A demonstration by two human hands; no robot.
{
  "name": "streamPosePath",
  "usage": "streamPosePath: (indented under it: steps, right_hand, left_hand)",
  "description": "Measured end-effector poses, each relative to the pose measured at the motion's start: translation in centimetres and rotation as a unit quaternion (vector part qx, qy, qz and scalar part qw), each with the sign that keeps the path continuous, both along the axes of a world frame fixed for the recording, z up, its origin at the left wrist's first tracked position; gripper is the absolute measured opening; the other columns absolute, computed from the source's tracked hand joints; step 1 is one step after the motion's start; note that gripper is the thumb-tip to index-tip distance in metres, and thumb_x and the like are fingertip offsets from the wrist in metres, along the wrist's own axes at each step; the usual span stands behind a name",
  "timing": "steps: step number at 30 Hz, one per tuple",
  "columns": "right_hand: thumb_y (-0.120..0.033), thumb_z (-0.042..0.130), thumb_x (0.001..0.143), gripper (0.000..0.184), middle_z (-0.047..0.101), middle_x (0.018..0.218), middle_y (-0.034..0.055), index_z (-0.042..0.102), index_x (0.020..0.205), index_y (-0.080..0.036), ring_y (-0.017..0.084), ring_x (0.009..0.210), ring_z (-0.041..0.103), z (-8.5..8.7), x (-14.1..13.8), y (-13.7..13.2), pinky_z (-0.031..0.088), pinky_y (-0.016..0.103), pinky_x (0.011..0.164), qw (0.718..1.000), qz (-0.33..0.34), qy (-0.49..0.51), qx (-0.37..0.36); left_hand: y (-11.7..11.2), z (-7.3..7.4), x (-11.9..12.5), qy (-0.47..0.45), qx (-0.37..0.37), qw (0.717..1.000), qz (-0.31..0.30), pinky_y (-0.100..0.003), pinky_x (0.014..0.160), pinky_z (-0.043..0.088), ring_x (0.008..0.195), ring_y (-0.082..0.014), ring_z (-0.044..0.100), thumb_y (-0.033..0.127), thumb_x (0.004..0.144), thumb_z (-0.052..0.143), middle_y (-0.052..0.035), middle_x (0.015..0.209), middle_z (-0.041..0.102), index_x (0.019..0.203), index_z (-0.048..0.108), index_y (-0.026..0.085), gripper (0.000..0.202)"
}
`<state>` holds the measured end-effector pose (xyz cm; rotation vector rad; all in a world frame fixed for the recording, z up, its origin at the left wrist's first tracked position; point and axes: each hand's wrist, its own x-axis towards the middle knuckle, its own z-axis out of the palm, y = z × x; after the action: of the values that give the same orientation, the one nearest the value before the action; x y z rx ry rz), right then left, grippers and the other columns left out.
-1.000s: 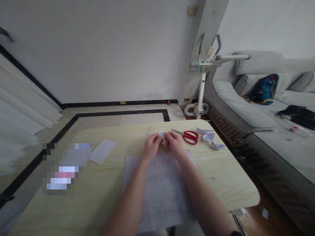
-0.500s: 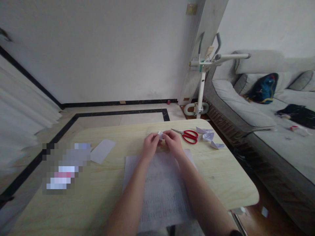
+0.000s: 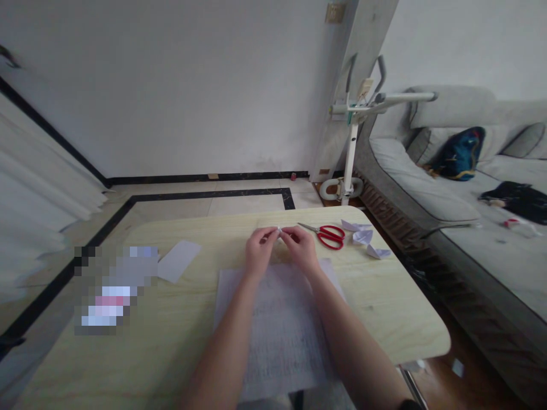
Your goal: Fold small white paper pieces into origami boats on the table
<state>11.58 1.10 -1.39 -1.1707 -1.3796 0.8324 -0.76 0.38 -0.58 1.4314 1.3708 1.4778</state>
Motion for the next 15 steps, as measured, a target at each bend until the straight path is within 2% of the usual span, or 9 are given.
streamPosePath:
  steps: [4,10,15]
  right_hand:
    - [-0.033,0.060,0.078,0.016,0.065,0.076,0.0042,0.069,0.080,-0.020,0.016,0.066,0.056,0.41,-0.01,-0.27,0.041,0.028,0.062,1.000,0.002,-0.019,0.018]
    - [-0.033,0.060,0.077,0.015,0.066,0.076,0.0046,0.068,0.077,-0.019,0.017,0.068,0.057,0.74,-0.15,-0.33,0.043,0.029,0.065,1.000,-0.002,0.006,0.006]
    - [-0.034,0.061,0.076,0.017,0.064,0.075,0.0042,0.067,0.075,-0.018,0.015,0.067,0.056,0.34,-0.20,-0.04,0.042,0.028,0.062,1.000,-0.006,0.007,0.014]
  left_hand:
    - [0.04,-0.03,0.00,0.001,0.000,1.000,0.003,-0.026,0.074,0.047,0.082,-0.0160,0.061,0.036,0.077,0.059,-0.0061,0.087,0.067,0.082,0.069,0.017,0.021]
    - [-0.05,0.08,0.14,-0.051,-0.044,0.998,-0.007,-0.022,0.059,0.046,0.063,-0.0114,0.059,0.037,0.077,0.060,-0.0051,0.080,0.066,0.083,0.068,0.015,0.024]
    - [-0.17,0.37,0.26,-0.065,-0.052,0.997,-0.002,-0.021,0.058,0.045,0.062,-0.0111,0.058,0.037,0.076,0.061,-0.0046,0.077,0.067,0.081,0.069,0.014,0.025]
